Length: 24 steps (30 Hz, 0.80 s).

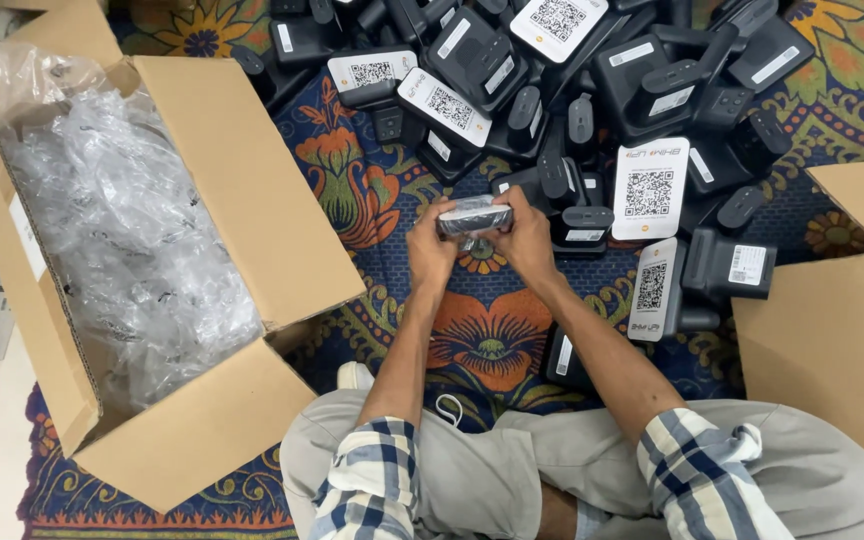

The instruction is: The person packs electronic payment terminals into plastic bags and then places them into cardboard boxes.

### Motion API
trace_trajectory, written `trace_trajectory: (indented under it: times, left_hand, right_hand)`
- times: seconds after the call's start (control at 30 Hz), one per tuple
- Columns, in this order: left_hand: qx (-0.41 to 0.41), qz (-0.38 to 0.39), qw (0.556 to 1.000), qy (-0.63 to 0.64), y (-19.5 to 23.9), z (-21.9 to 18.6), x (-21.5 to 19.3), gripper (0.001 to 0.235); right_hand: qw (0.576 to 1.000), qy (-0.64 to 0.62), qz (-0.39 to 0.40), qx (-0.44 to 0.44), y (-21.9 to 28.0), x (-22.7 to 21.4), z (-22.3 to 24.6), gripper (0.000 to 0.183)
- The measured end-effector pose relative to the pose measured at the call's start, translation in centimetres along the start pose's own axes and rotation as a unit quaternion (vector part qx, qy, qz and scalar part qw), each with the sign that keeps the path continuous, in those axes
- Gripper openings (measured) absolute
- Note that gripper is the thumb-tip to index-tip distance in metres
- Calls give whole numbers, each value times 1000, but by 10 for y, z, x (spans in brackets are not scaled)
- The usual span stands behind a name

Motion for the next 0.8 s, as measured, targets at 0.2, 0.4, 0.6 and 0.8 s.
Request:
trace_trajectory:
  times: [0.2, 0.4, 0.6, 0.8]
  left_hand:
    - [-32, 36, 998, -51, 7, -42, -14, 44]
    - [72, 42, 996, -8, 11, -86, -30, 47]
    - [201, 7, 979, 41, 22, -141, -46, 56]
    - [105, 183, 918, 337, 35, -183, -26, 75]
  right_hand:
    - [998, 23, -33, -46, -3, -16, 5, 50]
    - [991, -39, -65, -108, -22, -47, 46, 39]
    - [959, -14, -108, -263, -36, -93, 115, 36]
    - [937, 119, -129, -300, -32, -143, 156, 29]
Point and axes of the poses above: each hand's wrist, its own y-axis away from the middle knuckle, its own x-axis out of the palm, z = x × y, the point moved 4 cm from there along -y, towards the middle knuckle, and after that the axes turned 11 degrees about -x, right-handed, at the moved point
